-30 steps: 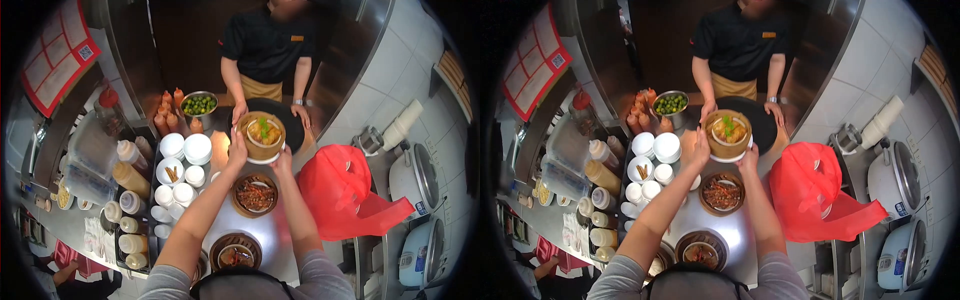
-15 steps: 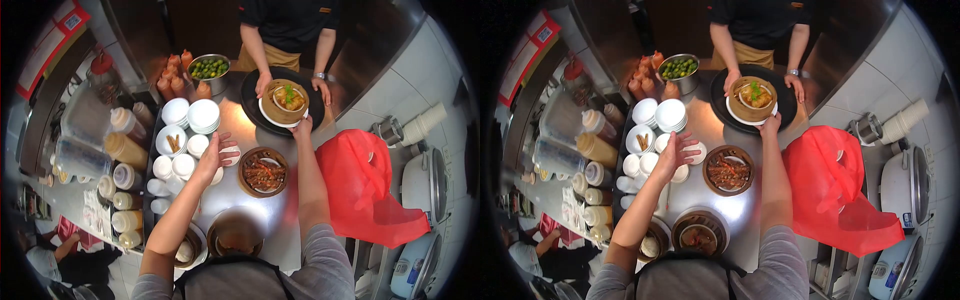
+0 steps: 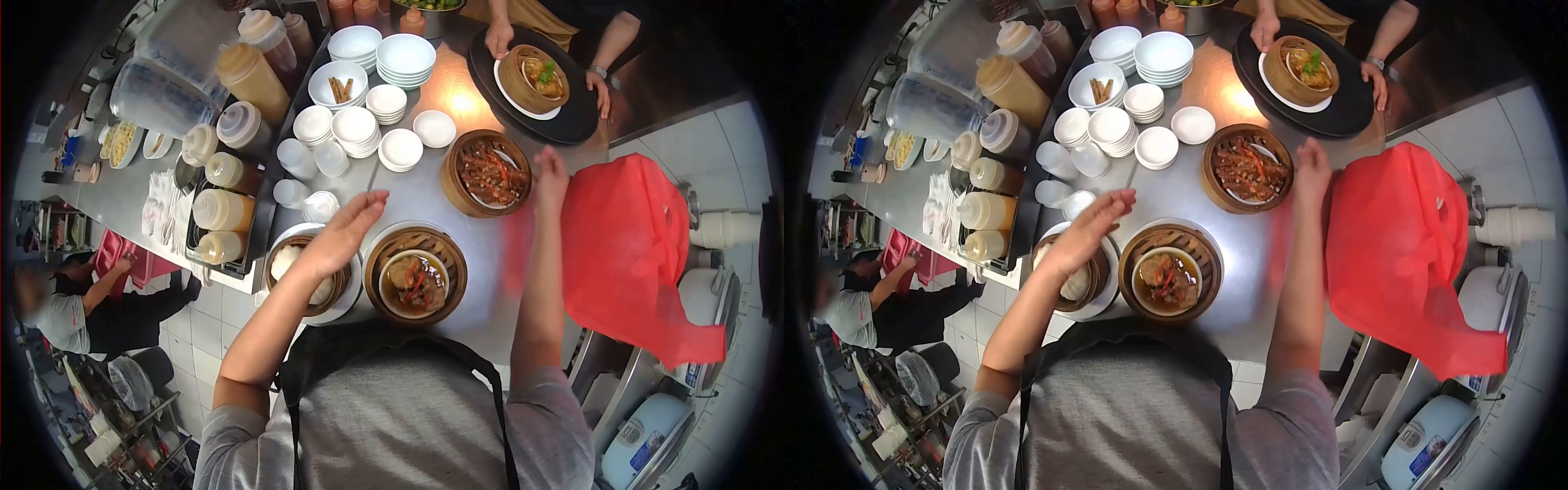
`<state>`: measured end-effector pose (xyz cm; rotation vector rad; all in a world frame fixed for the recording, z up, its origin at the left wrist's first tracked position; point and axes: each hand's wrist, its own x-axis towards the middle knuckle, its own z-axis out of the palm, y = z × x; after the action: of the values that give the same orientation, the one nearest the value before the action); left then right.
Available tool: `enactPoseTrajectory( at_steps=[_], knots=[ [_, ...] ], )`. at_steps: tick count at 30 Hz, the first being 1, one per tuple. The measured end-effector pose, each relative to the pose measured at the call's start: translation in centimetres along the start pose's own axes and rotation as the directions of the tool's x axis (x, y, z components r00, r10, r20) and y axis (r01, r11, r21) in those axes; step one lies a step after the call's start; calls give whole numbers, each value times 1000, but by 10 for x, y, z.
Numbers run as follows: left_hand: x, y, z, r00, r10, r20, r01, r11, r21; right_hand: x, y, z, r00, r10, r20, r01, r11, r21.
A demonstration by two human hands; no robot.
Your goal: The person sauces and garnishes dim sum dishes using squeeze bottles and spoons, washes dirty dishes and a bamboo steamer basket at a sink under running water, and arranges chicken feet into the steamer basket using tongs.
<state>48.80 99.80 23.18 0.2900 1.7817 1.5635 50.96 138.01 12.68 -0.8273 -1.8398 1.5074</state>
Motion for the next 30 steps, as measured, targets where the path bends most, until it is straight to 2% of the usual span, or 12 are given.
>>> enactPoseTrajectory(
  at_steps=[1,2,3,5,9,11,12,14,18,21,26,30],
  knots=[
    [-5,-13,5,1000,2,-7,-2,1000,28,-20,11,-10,994,-111,19,112,966,-234],
    [-6,-31,10,1000,11,-12,-10,998,56,-32,41,-20,993,-118,26,120,958,-259],
    [-4,-51,14,1000,-3,-31,6,996,91,-53,34,-24,985,171,35,-165,978,-126],
    [-1,-74,25,997,-6,-77,17,989,147,-92,-13,-19,879,462,117,-460,887,-45],
    [10,-101,34,992,116,-48,-104,974,203,-100,-24,-7,868,443,225,-453,892,-9],
    [10,-100,37,993,99,-65,-85,978,191,-98,-34,-3,827,506,246,-430,850,-303],
    [11,-102,37,991,120,-57,-107,975,194,-99,-38,-2,839,489,238,-418,860,-294],
    [9,-97,36,995,84,-50,-74,981,180,-105,-47,0,716,642,275,-624,765,-159],
    [10,-90,32,997,76,15,-78,982,172,-110,-34,-4,715,568,409,-622,783,-1],
    [6,-88,32,996,83,33,-87,981,173,-120,-34,-1,799,486,354,-507,861,-36],
    [11,-87,28,994,97,41,-103,978,179,-117,-38,-5,815,537,216,-546,837,-21],
    [33,-77,27,996,76,49,-88,943,321,-102,-22,-23,797,577,179,-579,814,-49]
  ],
)
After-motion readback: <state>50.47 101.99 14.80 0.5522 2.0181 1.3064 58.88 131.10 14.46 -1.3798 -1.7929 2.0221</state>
